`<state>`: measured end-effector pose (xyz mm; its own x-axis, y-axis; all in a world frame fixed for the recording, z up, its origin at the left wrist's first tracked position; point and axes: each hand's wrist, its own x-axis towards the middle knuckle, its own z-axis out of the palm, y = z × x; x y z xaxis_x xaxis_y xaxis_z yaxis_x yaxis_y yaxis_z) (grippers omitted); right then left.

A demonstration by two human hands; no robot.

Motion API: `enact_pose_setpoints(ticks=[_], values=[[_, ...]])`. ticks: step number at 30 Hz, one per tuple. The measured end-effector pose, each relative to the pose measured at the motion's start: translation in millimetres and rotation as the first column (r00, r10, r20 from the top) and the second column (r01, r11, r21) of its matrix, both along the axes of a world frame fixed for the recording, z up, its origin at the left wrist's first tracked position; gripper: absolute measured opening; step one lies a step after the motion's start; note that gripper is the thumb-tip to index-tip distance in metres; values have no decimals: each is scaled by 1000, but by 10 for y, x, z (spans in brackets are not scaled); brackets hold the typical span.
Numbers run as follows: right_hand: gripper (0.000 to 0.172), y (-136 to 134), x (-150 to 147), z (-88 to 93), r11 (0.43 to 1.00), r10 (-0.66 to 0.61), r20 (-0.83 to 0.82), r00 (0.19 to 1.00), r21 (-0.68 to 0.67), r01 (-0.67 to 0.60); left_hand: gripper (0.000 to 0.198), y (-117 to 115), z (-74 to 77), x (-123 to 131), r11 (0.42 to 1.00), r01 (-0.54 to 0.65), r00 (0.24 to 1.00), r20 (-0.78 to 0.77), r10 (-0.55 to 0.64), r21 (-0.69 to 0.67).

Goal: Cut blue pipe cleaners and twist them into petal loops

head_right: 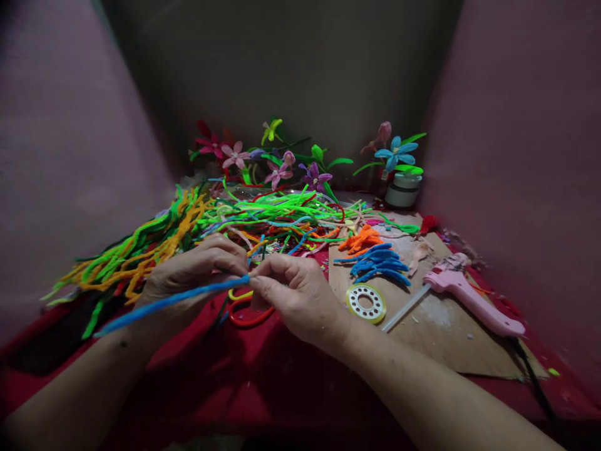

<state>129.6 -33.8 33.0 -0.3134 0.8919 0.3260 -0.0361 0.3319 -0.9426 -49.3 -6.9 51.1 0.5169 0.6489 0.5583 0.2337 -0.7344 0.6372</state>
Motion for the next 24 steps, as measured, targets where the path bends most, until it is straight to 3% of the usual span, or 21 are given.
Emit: enact_pose_setpoints(ticks=[3, 5, 6, 9, 10, 11, 12, 13, 15, 17, 20, 24], values=[[13, -13, 10, 7, 994, -67, 110, 992, 94, 57, 7, -38, -1, 41, 988, -13, 1000, -29, 9, -155], [14, -25, 10, -12, 956, -174, 204, 963, 270, 115, 12, -31, -18, 72, 917, 6, 1000, 2, -5, -398], [15, -29, 9, -31, 906, -251, 247, 936, 401, 137, 14, -14, -34, 83, 842, 45, 999, 38, -30, -537], [18, -25, -1, -115, 653, -481, 301, 823, 750, 108, 18, 59, -89, 91, 555, 201, 980, 175, -100, -807], [19, -18, -5, -138, 610, -509, 310, 803, 788, 82, 17, 80, -99, 86, 501, 222, 975, 196, -104, -837], [19, -10, -9, -153, 613, -505, 315, 803, 787, 77, 16, 95, -102, 79, 482, 226, 974, 203, -100, -846], [18, -1, -13, -157, 654, -475, 314, 822, 751, 92, 15, 102, -95, 71, 497, 214, 977, 195, -91, -841], [16, 8, -18, -150, 730, -420, 305, 855, 673, 119, 15, 102, -81, 64, 538, 192, 981, 177, -80, -821], [12, 26, -26, -106, 898, -278, 238, 931, 409, 163, 16, 86, -36, 54, 658, 129, 991, 118, -60, -742], [12, 40, -35, -48, 984, -163, 150, 975, 96, 150, 17, 62, 7, 55, 788, 20, 1000, 10, -17, -616], [18, 50, -49, 4, 978, -120, 69, 990, -164, 130, 19, 34, 13, 75, 908, -161, 983, -142, 114, -386], [16, 46, -60, -14, 961, -168, 56, 984, -212, 176, 14, 25, -96, 108, 957, -291, 942, -173, 287, 4]])
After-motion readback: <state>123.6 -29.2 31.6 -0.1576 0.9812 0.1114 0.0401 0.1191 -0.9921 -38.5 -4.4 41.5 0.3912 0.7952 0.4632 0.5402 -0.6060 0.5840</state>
